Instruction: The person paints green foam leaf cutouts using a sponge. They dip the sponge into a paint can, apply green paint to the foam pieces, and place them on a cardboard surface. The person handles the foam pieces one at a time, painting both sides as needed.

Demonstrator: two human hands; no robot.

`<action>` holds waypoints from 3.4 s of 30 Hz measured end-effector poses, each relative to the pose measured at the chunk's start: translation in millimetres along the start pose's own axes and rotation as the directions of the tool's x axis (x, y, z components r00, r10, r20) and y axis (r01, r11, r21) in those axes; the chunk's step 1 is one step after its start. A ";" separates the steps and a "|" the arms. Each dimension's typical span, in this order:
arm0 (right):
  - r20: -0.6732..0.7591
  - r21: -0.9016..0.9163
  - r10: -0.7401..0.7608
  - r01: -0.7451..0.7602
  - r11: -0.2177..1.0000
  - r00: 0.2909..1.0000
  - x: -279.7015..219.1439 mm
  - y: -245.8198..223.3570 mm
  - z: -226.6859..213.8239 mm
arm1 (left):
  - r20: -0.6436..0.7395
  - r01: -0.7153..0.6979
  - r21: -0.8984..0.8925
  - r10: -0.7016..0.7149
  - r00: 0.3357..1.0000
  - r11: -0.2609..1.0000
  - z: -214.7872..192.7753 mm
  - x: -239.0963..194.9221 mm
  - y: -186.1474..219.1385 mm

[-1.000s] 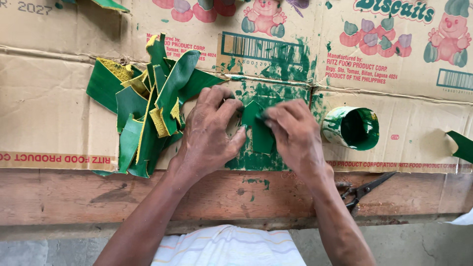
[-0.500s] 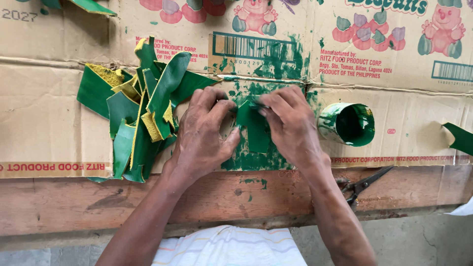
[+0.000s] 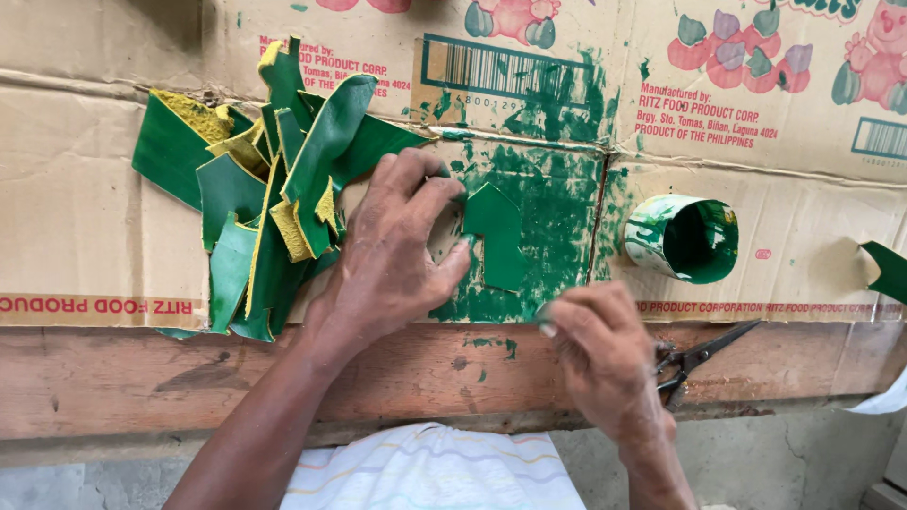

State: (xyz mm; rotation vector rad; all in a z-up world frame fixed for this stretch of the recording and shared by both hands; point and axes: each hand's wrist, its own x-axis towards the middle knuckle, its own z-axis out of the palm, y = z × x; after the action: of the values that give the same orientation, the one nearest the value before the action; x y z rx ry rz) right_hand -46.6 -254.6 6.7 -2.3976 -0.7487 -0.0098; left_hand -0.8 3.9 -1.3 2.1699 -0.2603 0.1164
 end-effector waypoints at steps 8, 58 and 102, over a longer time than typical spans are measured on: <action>-0.080 0.019 -0.036 0.038 0.999 0.996 101.6 9.0 13.5 | 0.010 0.128 -0.102 -0.128 0.992 0.987 -5.7 -1.0 -1.6; -0.107 0.236 0.038 -0.012 0.972 0.994 22.6 -27.9 -71.0 | 0.197 -0.074 0.333 0.007 0.980 0.940 6.5 38.4 33.3; -0.463 0.233 0.238 -0.143 0.962 0.854 -4.8 39.3 -111.2 | 0.119 -0.415 0.370 0.400 0.909 0.831 191.8 314.0 38.7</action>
State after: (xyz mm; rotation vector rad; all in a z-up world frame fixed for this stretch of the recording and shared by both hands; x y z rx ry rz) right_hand -11.5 -345.3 73.7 -2.1394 -0.2559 -0.4293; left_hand 293.2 -219.4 -24.1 2.4792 -0.7824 0.4014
